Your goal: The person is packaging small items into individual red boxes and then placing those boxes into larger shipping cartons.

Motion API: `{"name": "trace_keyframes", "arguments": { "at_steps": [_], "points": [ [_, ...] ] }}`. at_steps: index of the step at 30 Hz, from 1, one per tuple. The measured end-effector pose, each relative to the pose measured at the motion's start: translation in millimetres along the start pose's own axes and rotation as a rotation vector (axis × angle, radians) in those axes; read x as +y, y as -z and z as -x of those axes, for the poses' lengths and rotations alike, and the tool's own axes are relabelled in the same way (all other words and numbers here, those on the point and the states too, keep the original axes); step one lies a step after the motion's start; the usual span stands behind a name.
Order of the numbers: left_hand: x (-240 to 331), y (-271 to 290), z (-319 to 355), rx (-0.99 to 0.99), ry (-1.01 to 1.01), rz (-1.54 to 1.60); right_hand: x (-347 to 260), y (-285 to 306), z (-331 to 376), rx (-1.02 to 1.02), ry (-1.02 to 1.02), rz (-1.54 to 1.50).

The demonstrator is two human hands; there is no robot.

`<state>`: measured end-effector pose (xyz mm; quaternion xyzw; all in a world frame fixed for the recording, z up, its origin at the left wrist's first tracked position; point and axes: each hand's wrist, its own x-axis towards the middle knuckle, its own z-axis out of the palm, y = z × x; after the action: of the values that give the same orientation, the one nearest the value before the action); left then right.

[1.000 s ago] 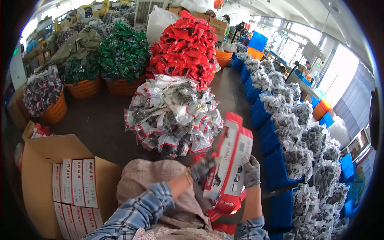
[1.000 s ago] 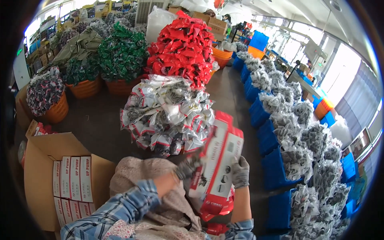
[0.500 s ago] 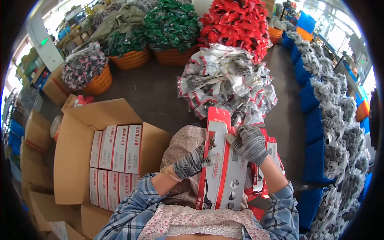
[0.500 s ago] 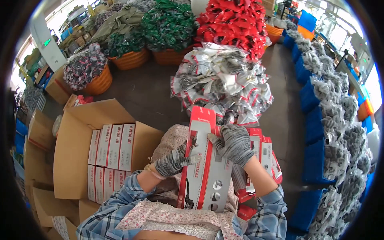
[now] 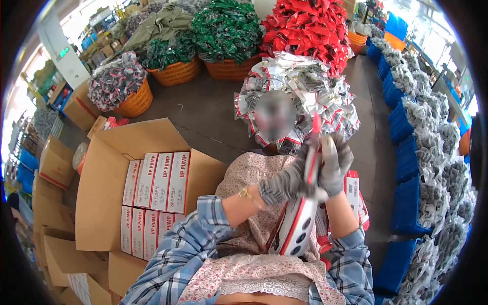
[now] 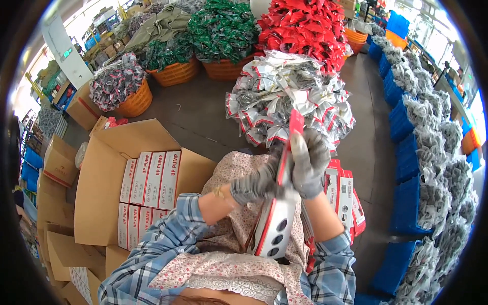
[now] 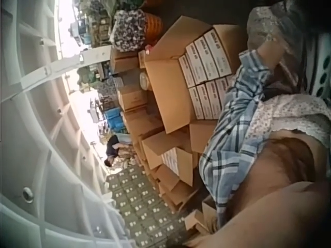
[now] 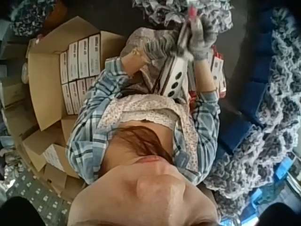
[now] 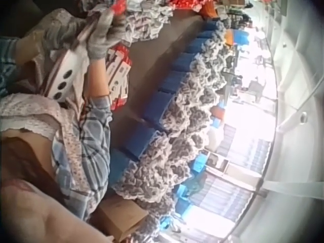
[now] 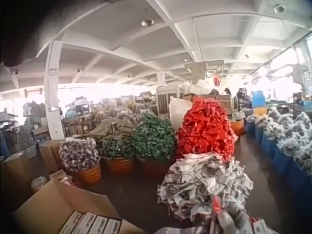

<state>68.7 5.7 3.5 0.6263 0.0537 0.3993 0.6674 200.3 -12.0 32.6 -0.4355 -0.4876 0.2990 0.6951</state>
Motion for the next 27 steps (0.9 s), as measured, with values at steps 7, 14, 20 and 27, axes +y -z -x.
{"name": "trace_keyframes", "arguments": {
  "at_steps": [7,14,20,27],
  "points": [
    [25.2,54.4,10.6,0.183,0.329,0.316,41.3,-21.8,-6.4,0.097,0.208,0.036],
    [32.7,46.0,50.6,0.246,0.267,-0.064,47.7,-4.7,49.4,-0.362,0.057,0.306],
    [46.3,32.5,60.5,0.253,0.044,-0.261,3.6,-43.7,68.9,0.160,0.244,0.064],
    [35.4,8.1,80.2,0.314,-0.313,0.083,-12.2,-33.0,80.2,-0.251,-0.117,-0.138]
  ]
}}
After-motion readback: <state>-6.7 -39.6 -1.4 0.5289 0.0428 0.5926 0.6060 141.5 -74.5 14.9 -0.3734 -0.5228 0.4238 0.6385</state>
